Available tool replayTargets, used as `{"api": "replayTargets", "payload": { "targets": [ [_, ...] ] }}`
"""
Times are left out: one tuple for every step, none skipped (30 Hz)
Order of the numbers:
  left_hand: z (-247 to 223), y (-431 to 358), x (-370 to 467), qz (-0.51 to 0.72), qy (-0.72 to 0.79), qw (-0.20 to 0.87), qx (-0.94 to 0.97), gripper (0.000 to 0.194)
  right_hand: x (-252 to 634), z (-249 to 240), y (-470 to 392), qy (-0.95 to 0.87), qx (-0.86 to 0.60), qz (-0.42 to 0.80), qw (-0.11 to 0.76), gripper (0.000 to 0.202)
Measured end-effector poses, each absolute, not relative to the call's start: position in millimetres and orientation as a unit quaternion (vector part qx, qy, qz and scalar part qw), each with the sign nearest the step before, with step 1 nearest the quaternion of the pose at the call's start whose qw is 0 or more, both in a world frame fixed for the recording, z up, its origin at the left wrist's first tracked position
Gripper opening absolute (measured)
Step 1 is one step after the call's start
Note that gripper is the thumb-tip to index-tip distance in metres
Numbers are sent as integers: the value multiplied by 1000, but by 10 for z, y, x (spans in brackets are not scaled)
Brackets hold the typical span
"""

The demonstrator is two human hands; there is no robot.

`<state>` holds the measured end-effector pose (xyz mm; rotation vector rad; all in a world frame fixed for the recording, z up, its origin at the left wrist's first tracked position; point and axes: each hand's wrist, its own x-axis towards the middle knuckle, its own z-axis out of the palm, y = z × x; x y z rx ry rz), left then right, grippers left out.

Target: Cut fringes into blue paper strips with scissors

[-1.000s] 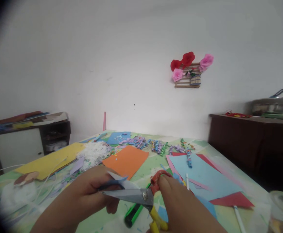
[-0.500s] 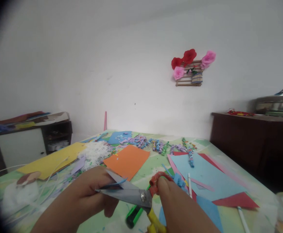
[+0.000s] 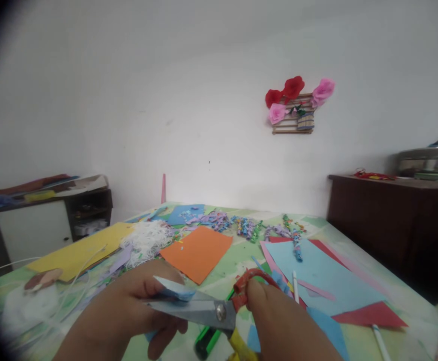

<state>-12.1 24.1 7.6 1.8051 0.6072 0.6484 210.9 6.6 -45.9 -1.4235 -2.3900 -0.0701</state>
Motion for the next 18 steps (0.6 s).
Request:
{"api": "replayTargets", "payload": {
  "targets": [
    [63, 257, -124, 266, 246, 550, 753, 18, 2110, -461, 70, -848, -498, -25, 180, 38],
    [50, 273, -127, 260, 235, 564, 748, 18, 2109, -460, 73, -849, -495, -27, 183, 37],
    [39, 287, -131, 255, 223, 577, 744, 18, 2105, -454, 73, -849, -493, -27, 185, 36],
    [30, 299, -135, 249, 212, 588, 740, 18, 2097, -443, 70, -849, -492, -28, 188, 35],
    [25, 309, -140, 243, 201, 597, 738, 20, 2088, -426, 65, -849, -492, -29, 190, 35],
    [22, 315, -145, 238, 194, 602, 737, 23, 2076, -404, 59, -849, -492, -30, 191, 35],
    [21, 318, -148, 233, 189, 606, 737, 26, 2063, -378, 52, -848, -492, -31, 192, 36],
    [22, 319, -150, 229, 188, 611, 735, 28, 2051, -350, 46, -848, -493, -31, 190, 38],
    [23, 318, -148, 226, 189, 616, 730, 31, 2041, -323, 41, -849, -494, -31, 187, 39],
    [23, 318, -143, 224, 192, 624, 724, 32, 2036, -301, 39, -849, -495, -31, 183, 41],
    [21, 318, -135, 222, 193, 633, 717, 33, 2038, -286, 39, -850, -494, -31, 182, 42],
    [16, 320, -124, 220, 194, 645, 705, 33, 2050, -280, 40, -848, -497, -32, 183, 43],
    [8, 325, -112, 221, 194, 660, 691, 32, 2070, -283, 42, -846, -500, -33, 184, 44],
    [-3, 334, -102, 225, 195, 675, 675, 31, 2100, -293, 43, -842, -504, -37, 191, 45],
    [-16, 347, -93, 234, 196, 688, 658, 30, 2136, -307, 41, -833, -517, -39, 193, 48],
    [-30, 362, -89, 248, 198, 697, 643, 27, 2177, -321, 36, -835, -510, -45, 200, 48],
    [-43, 379, -89, 266, 202, 700, 632, 23, 2219, -330, 29, -839, -507, -44, 194, 50],
    [-54, 398, -93, 286, 207, 697, 625, 19, 2259, -331, 20, -827, -521, -50, 205, 54]
  ]
}}
